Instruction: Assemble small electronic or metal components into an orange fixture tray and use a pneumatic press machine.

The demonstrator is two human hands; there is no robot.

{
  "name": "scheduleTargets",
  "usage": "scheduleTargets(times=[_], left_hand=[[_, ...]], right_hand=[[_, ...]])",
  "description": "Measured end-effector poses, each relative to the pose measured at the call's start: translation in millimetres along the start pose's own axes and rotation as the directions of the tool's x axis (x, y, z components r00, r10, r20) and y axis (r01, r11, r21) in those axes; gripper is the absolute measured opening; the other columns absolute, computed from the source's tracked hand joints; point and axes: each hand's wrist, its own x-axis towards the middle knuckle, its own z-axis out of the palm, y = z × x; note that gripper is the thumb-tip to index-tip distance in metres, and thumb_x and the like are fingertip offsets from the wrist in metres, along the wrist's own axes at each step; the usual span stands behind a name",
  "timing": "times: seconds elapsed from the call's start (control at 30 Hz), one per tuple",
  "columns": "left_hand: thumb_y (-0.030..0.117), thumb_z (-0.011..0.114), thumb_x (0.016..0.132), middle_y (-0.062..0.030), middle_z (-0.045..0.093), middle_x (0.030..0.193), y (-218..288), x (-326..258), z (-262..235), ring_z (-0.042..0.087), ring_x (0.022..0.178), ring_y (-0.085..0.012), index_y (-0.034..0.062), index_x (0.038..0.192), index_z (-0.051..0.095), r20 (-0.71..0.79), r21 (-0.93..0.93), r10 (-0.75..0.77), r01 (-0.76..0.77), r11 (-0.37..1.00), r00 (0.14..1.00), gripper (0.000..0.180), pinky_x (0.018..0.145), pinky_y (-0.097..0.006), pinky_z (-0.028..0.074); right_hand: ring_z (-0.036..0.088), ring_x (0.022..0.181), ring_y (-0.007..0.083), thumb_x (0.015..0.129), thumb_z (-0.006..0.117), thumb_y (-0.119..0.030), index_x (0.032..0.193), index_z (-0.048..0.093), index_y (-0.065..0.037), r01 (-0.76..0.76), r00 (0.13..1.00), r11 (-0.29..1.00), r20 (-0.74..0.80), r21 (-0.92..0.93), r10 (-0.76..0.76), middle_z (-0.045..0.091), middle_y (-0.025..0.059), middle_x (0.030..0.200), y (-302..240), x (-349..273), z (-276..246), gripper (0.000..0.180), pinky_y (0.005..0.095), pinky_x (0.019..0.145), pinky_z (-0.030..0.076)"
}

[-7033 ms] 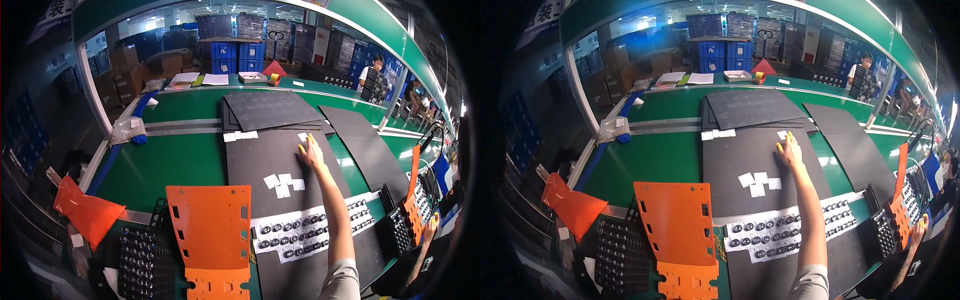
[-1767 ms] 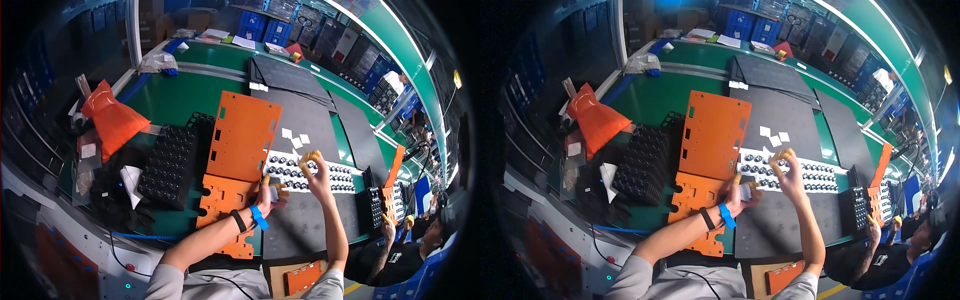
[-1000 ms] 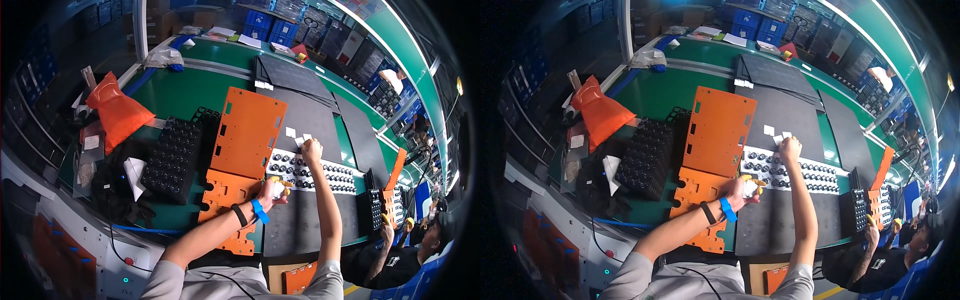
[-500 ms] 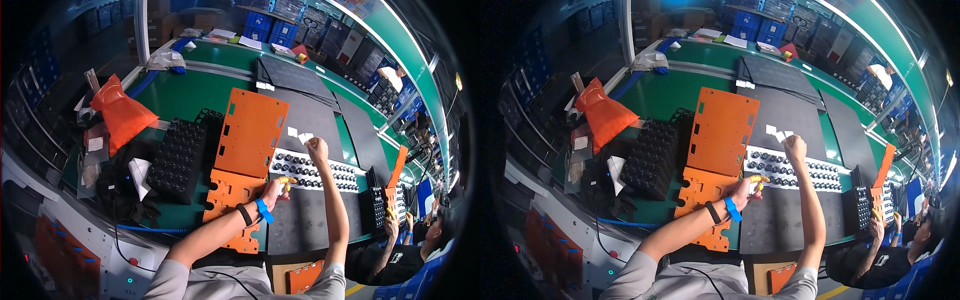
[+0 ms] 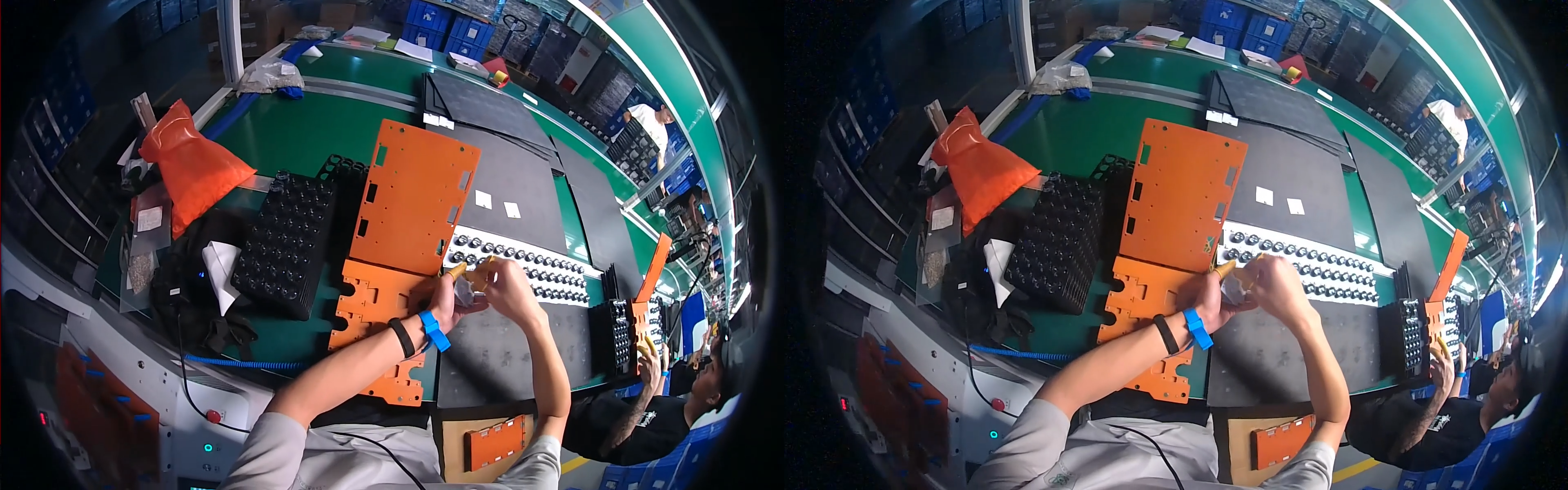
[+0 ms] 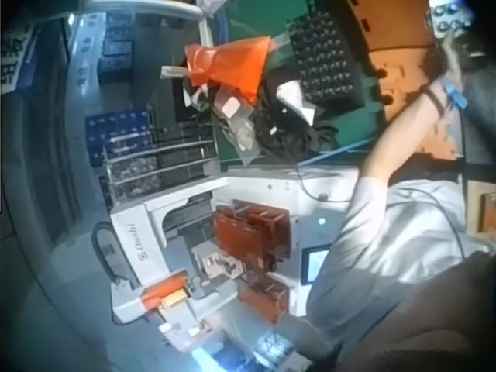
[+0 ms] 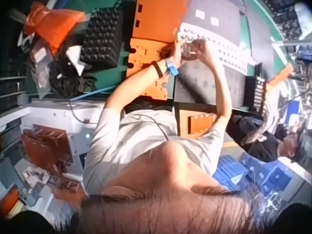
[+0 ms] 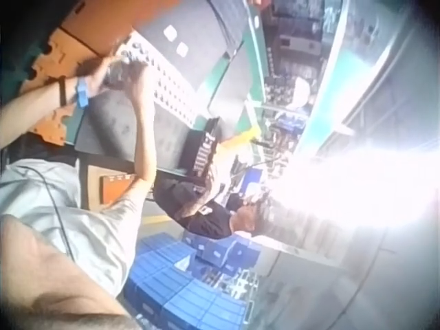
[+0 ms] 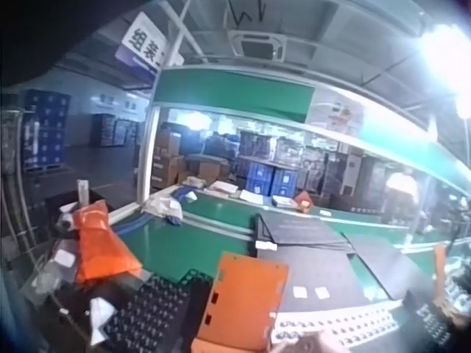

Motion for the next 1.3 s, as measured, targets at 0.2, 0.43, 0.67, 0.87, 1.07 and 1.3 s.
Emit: scheduleTargets(times=[0.2,0.43,0.67,0.87,1.07,1.3], left_hand=[[0.029,0.036,0.102,-0.0064,0.072,0.109,-8,18,-28,0.064,0.079,-0.0145,0.0085,0.129,0.063,0.03,0.18,-0.12,0.113,0.977,0.992,0.043,0.071,-0.032,0.057],[0.024,0.046,0.105,-0.0019,0.068,0.103,-20,8,-10,0.062,0.079,-0.0094,0.0104,0.124,0.065,0.171,0.329,-0.168,0.104,0.938,0.971,0.03,0.068,-0.027,0.055],[0.028,0.053,0.106,-0.0002,0.063,0.091,-13,11,-18,0.059,0.067,-0.007,0.0098,0.102,0.065,0.167,0.398,-0.13,0.054,0.916,0.977,0.022,0.058,-0.025,0.055],[0.042,0.045,0.109,-0.001,0.066,0.092,-7,5,2,0.061,0.062,-0.0087,0.01,0.122,0.065,0.023,0.432,-0.186,0.158,0.888,0.982,0.04,0.056,-0.026,0.057],[0.069,0.043,0.101,0.0014,0.067,0.089,8,-1,-3,0.061,0.06,-0.0121,0.0171,0.114,0.063,-0.073,0.196,-0.03,0.044,0.98,0.997,0.057,0.048,-0.029,0.05],[0.027,0.03,0.106,-0.0032,0.067,0.098,-6,13,-19,0.059,0.071,-0.012,0.0106,0.134,0.064,0.056,0.387,-0.068,0.041,0.921,0.996,0.047,0.065,-0.029,0.055]], right_hand=[[0.072,0.073,0.036,0.089,0.07,-0.026,0.086,0.077,-0.006,-0.093,0.929,0.995,-0.362,-0.043,0.072,0.073,0.0173,0.081,34,104,11,0.021,0.044,0.071,0.056],[0.069,0.094,0.0319,0.083,0.069,-0.019,0.083,0.073,-0.012,-0.225,0.894,0.832,-0.447,-0.507,-0.03,0.07,0.0134,0.095,182,175,41,0.008,0.045,0.088,0.048],[0.07,0.094,0.0304,0.087,0.059,-0.015,0.084,0.074,-0.009,-0.056,0.948,0.754,-0.272,-0.655,-0.165,0.072,0.0129,0.094,157,173,40,0.017,0.047,0.097,0.046],[0.066,0.09,0.0321,0.086,0.074,-0.01,0.091,0.071,-0.005,0.158,0.936,0.982,-0.302,-0.103,-0.182,0.071,0.0111,0.088,109,90,-8,0.008,0.0536,0.118,0.031],[0.066,0.104,0.0245,0.08,0.078,-0.003,0.095,0.072,-0.009,0.174,0.983,0.985,-0.06,-0.005,-0.174,0.069,0.0057,0.095,19,-3,-5,0.017,0.0555,0.123,0.021],[0.067,0.085,0.0143,0.096,0.071,-0.025,0.087,0.075,0.0,-0.051,0.998,0.854,-0.012,0.518,0.067,0.075,0.006,0.087,78,34,-4,0.027,0.0341,0.084,0.051]])
